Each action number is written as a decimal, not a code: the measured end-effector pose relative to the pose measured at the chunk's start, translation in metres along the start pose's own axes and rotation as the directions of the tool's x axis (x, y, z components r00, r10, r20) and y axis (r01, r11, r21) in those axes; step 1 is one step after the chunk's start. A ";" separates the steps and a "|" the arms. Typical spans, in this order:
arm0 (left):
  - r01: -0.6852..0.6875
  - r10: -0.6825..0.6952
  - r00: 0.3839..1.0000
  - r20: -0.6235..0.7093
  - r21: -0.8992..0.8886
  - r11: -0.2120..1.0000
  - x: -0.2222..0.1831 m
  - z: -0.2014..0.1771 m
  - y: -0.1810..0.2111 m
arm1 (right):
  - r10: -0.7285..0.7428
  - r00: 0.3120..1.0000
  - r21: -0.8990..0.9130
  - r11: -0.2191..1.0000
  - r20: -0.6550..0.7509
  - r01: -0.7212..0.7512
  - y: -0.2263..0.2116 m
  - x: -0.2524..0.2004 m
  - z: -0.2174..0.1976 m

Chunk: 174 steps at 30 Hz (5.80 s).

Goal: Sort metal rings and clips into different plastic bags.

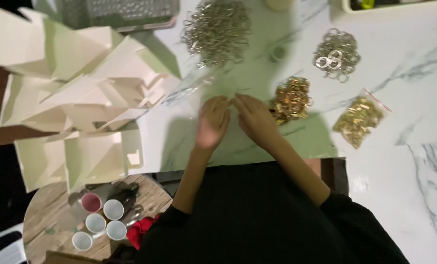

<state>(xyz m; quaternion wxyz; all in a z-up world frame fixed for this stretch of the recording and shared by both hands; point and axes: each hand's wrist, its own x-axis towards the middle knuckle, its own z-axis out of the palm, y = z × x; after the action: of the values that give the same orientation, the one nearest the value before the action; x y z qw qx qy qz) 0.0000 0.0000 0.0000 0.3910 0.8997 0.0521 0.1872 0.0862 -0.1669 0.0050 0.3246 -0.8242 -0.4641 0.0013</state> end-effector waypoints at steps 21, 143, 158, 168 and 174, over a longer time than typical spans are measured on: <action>0.260 -0.507 0.854 -0.119 -0.747 0.612 -0.026 0.002 -0.099 | 0.435 0.874 0.844 0.368 0.216 -0.391 0.007 0.026 0.070; 0.469 -0.287 0.848 0.445 -0.883 0.015 -0.006 -0.020 -0.126 | 0.364 0.908 0.097 0.931 -0.209 -0.351 0.034 0.021 0.059; 0.444 -0.092 0.844 0.528 -0.786 -0.431 0.008 -0.011 -0.107 | 0.699 0.715 0.871 0.356 -0.006 -0.340 0.045 -0.026 0.020; 0.510 -0.045 0.814 0.579 -0.750 -0.421 0.033 0.000 -0.060 | 0.707 0.706 0.892 0.342 -0.036 -0.297 0.045 -0.048 0.025; 0.519 -0.006 0.818 0.575 -0.743 -0.422 0.037 0.002 -0.061 | 0.711 0.703 0.913 0.308 -0.035 -0.267 0.043 -0.046 0.023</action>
<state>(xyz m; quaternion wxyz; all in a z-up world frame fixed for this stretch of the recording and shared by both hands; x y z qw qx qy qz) 0.0384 0.0496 -0.0337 0.9798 0.1641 0.0443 -0.1057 0.0852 -0.2053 -0.0501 0.7653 -0.6254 -0.0286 0.1497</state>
